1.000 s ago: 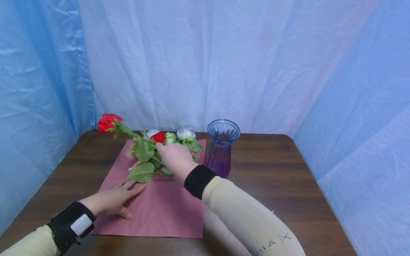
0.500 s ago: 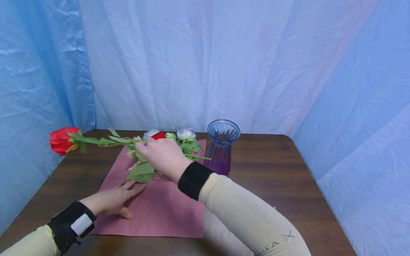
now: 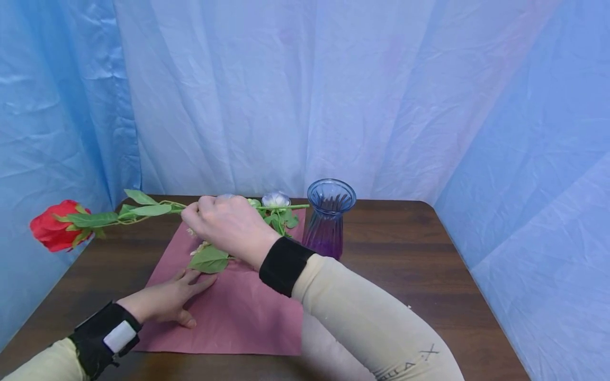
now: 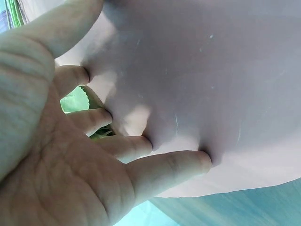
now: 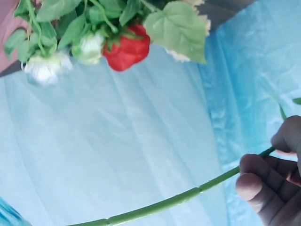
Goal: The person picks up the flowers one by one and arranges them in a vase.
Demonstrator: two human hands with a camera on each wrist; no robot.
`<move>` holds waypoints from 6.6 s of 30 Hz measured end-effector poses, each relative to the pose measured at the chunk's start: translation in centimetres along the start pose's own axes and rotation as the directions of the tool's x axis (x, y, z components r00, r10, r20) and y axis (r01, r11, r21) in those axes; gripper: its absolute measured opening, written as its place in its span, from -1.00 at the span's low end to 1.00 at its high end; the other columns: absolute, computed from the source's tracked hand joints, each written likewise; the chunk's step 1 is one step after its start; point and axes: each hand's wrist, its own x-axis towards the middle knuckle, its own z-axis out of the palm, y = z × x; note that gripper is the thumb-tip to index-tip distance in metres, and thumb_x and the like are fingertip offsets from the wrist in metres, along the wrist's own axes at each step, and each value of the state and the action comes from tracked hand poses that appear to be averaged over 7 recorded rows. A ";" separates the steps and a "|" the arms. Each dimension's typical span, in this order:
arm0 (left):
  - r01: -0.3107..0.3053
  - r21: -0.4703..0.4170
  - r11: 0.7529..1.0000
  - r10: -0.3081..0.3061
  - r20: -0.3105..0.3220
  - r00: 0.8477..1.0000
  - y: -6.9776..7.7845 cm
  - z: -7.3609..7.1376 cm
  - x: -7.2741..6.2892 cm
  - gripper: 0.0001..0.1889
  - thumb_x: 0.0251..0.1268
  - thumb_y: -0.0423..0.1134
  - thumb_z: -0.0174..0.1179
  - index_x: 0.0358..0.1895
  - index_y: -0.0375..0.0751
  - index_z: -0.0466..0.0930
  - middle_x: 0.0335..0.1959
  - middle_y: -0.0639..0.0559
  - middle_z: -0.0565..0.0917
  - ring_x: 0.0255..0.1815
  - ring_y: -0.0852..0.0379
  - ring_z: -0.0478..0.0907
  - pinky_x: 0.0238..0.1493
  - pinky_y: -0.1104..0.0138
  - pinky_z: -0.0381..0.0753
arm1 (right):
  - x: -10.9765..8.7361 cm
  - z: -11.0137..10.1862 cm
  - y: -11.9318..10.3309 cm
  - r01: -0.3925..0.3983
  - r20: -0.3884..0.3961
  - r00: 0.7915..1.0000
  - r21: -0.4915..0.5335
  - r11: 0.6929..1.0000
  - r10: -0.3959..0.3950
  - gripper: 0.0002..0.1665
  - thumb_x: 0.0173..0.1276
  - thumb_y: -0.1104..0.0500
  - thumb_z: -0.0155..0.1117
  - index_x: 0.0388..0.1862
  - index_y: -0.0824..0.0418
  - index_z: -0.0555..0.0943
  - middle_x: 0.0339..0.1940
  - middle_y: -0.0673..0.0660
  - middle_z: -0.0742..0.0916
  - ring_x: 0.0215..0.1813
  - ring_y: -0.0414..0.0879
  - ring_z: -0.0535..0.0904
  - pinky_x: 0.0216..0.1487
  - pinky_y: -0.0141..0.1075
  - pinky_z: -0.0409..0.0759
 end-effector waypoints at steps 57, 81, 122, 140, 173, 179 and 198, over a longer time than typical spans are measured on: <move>-0.016 -0.032 0.999 0.015 -0.024 1.000 0.4 0.1 -0.3 0.05 0.03 -0.04 0.57 0.62 0.09 0.17 0.62 -0.35 0.04 0.55 -0.61 -0.09 0.30 -0.46 0.22 | -2.5 -0.6 11.9 -0.650 0.435 0.741 0.274 0.708 0.512 -0.91 0.51 0.39 -0.05 -0.21 0.28 0.41 -0.60 0.10 0.43 -0.57 -0.05 0.31 -0.52 -0.22 0.33; 0.003 -0.039 0.999 -0.003 -0.001 1.000 0.4 0.1 -0.2 0.05 0.03 -0.02 0.57 0.62 0.07 0.17 0.63 -0.35 0.02 0.55 -0.61 -0.11 0.30 -0.48 0.18 | -8.6 0.0 14.7 -0.892 0.510 0.438 0.145 0.428 0.740 -0.77 0.35 0.32 0.08 -0.50 0.16 0.34 -0.62 0.04 0.38 -0.55 -0.06 0.26 -0.51 -0.25 0.24; 0.022 -0.055 0.998 -0.022 0.004 1.000 0.3 0.1 -0.4 0.05 0.02 0.01 0.56 0.62 0.14 0.17 0.63 -0.32 0.03 0.56 -0.61 -0.14 0.27 -0.52 0.15 | -12.3 -1.3 12.6 -0.857 0.559 0.384 -0.080 0.509 0.735 -0.62 0.28 0.21 0.15 -0.73 0.13 0.35 -0.75 0.05 0.39 -0.52 0.04 0.31 -0.12 -0.01 0.08; 0.037 -0.034 0.999 -0.037 0.008 0.999 0.3 0.2 -0.3 0.06 0.03 0.02 0.55 0.63 0.13 0.15 0.64 -0.33 -0.01 0.56 -0.61 -0.14 0.28 -0.50 0.16 | -11.7 -2.0 10.8 -0.801 0.254 0.595 0.115 0.587 0.762 -0.68 0.45 0.25 0.03 -0.57 0.17 0.43 -0.72 0.05 0.36 -0.63 -0.05 0.14 -0.50 -0.19 0.13; 0.004 -0.040 0.999 -0.005 -0.014 1.000 0.7 0.0 -0.7 0.04 0.04 -0.04 0.56 0.62 0.04 0.17 0.62 -0.38 0.02 0.56 -0.61 -0.13 0.29 -0.47 0.20 | -6.6 3.0 5.0 -0.663 0.482 0.703 0.175 0.728 0.524 -0.83 0.46 0.47 0.07 -0.15 0.35 0.60 -0.43 0.18 0.67 -0.49 0.02 0.61 -0.57 -0.20 0.56; 0.014 -0.054 0.998 -0.014 -0.009 1.000 0.5 0.1 -0.5 0.05 0.02 -0.04 0.56 0.62 0.07 0.18 0.63 -0.37 0.01 0.57 -0.60 -0.14 0.28 -0.48 0.21 | -6.5 3.3 4.7 -0.681 0.503 0.681 0.168 0.712 0.533 -0.85 0.45 0.46 0.08 -0.16 0.35 0.59 -0.46 0.19 0.66 -0.52 0.03 0.61 -0.59 -0.17 0.57; 0.010 -0.051 0.999 -0.011 -0.016 1.000 0.4 0.3 -0.5 0.06 0.00 -0.05 0.58 0.62 0.07 0.18 0.62 -0.37 0.02 0.56 -0.62 -0.13 0.30 -0.48 0.18 | -7.4 5.4 4.2 -0.733 0.634 0.579 0.130 0.668 0.513 -0.96 0.43 0.35 0.24 -0.27 0.26 0.59 -0.50 0.13 0.66 -0.46 0.03 0.67 -0.56 -0.20 0.52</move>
